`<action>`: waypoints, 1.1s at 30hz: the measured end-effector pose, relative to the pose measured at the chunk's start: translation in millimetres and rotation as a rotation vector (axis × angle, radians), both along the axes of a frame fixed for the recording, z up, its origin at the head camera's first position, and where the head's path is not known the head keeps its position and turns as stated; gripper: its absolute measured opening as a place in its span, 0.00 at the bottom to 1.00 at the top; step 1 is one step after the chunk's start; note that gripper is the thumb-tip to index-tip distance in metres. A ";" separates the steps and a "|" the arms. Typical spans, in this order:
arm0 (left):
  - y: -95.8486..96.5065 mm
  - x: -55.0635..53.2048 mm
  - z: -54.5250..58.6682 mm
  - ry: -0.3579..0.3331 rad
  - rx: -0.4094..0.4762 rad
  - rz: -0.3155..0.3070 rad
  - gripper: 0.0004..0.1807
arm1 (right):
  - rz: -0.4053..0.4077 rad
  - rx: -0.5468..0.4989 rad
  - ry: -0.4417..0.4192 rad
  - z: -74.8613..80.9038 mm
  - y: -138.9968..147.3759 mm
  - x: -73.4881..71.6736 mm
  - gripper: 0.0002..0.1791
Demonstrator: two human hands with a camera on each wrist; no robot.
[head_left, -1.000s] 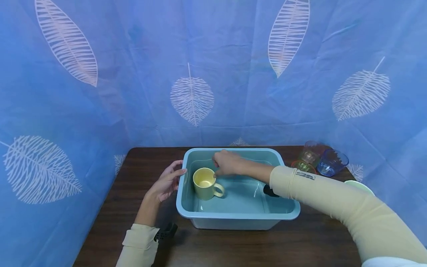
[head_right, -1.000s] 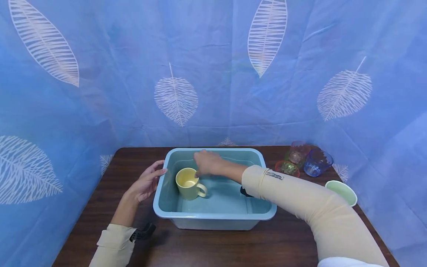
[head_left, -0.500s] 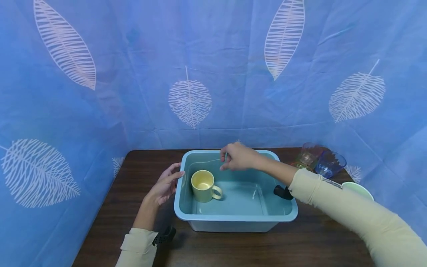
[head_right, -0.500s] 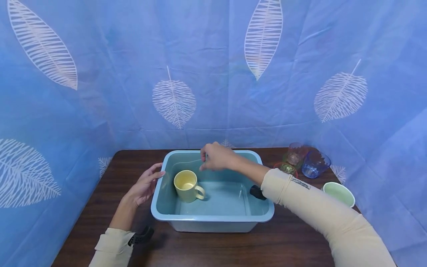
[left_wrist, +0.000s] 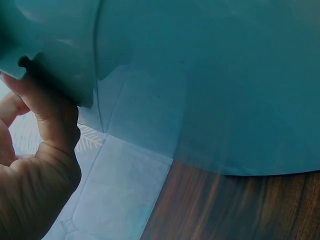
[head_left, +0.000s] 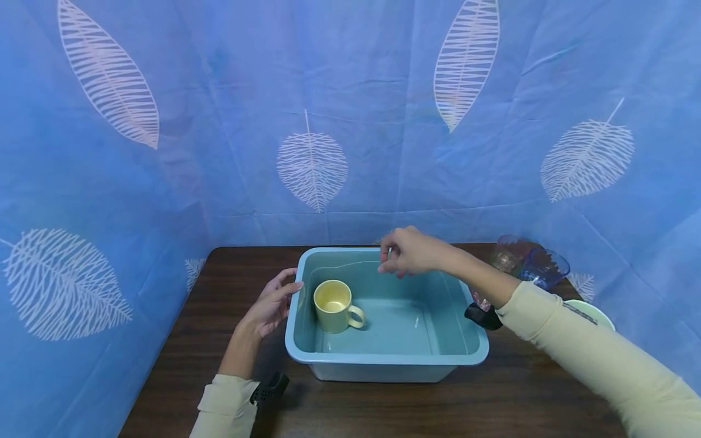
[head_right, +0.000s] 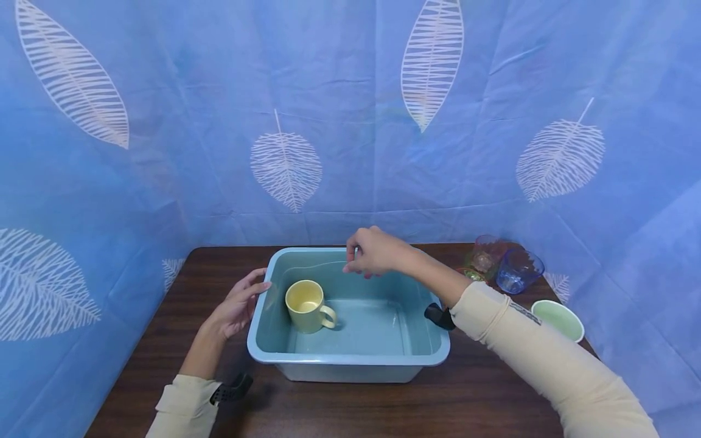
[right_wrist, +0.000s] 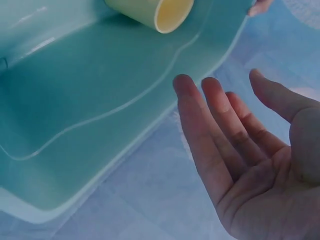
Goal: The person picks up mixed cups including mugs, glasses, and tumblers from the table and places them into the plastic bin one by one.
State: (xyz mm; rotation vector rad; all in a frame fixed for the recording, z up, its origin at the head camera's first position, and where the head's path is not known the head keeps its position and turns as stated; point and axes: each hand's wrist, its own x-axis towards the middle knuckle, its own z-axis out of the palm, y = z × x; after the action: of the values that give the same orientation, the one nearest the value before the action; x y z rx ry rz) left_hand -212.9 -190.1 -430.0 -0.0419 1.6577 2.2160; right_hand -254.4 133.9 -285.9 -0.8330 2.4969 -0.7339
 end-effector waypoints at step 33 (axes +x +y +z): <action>1.2 -1.2 -1.7 0.005 -0.008 0.008 0.26 | 0.008 -0.071 0.039 -3.4 44.7 2.8 0.10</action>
State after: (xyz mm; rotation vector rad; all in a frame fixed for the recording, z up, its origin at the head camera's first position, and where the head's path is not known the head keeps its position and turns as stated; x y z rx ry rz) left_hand -214.1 -189.0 -431.7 -0.0446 1.6716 2.2176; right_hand -251.6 178.6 -289.4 -0.8892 2.5128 -0.8160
